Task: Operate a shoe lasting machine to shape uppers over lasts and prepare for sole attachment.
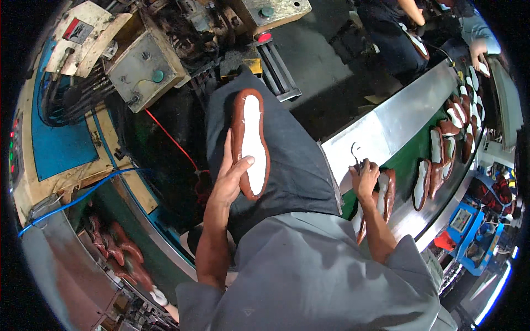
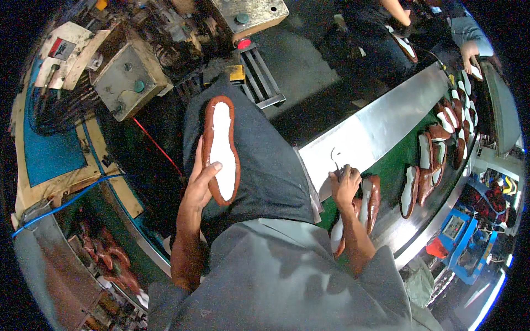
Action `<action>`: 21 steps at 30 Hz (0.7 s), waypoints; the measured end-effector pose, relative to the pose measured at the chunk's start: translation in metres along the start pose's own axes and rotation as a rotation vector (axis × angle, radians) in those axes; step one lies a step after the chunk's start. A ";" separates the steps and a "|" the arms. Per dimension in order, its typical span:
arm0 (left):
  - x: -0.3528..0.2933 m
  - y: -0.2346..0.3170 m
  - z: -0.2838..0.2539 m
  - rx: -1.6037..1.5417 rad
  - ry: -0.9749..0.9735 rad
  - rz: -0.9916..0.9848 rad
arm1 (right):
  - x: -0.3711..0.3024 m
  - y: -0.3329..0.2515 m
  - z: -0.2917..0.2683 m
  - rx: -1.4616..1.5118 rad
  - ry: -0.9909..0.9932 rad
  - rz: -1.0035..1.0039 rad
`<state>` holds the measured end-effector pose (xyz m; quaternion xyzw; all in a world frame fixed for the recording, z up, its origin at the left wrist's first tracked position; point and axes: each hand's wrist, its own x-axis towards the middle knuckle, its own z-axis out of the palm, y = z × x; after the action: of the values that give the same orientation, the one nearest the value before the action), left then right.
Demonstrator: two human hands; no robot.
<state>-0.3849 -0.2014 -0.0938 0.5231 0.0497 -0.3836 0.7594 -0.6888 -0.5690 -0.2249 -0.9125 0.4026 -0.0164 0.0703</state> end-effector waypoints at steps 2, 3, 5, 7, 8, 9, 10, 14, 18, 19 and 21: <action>0.000 -0.008 -0.003 0.047 0.018 -0.003 | -0.010 0.011 0.001 0.112 -0.014 -0.029; 0.000 -0.009 -0.003 0.045 0.013 -0.013 | -0.012 0.020 0.005 0.105 -0.017 -0.021; 0.005 -0.008 0.002 0.048 0.027 -0.037 | -0.007 0.038 0.010 0.166 -0.014 0.041; 0.006 -0.005 0.006 0.028 0.000 -0.041 | 0.008 0.039 -0.003 0.667 -0.169 0.363; 0.008 -0.004 0.007 0.012 -0.031 -0.047 | 0.016 0.041 -0.012 1.165 -0.328 0.696; 0.004 -0.007 0.002 0.013 -0.013 -0.050 | 0.030 -0.002 -0.029 1.602 -0.337 0.837; 0.006 -0.007 -0.003 -0.075 0.032 -0.049 | 0.046 -0.041 -0.047 1.547 -0.490 0.766; 0.010 -0.004 0.010 0.031 0.134 -0.048 | 0.103 -0.178 -0.091 0.675 -0.605 -0.266; 0.010 -0.010 0.011 0.172 0.166 0.015 | 0.125 -0.327 -0.149 0.874 -0.140 -0.586; 0.011 -0.010 0.013 0.243 0.159 0.020 | 0.128 -0.344 -0.134 0.758 -0.144 -0.597; 0.011 -0.017 0.012 0.294 0.168 0.018 | 0.148 -0.346 -0.081 0.367 -0.328 -0.713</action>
<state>-0.3920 -0.2203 -0.1067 0.6592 0.0516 -0.3349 0.6713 -0.3424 -0.4570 -0.1000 -0.9575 0.0364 0.0342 0.2842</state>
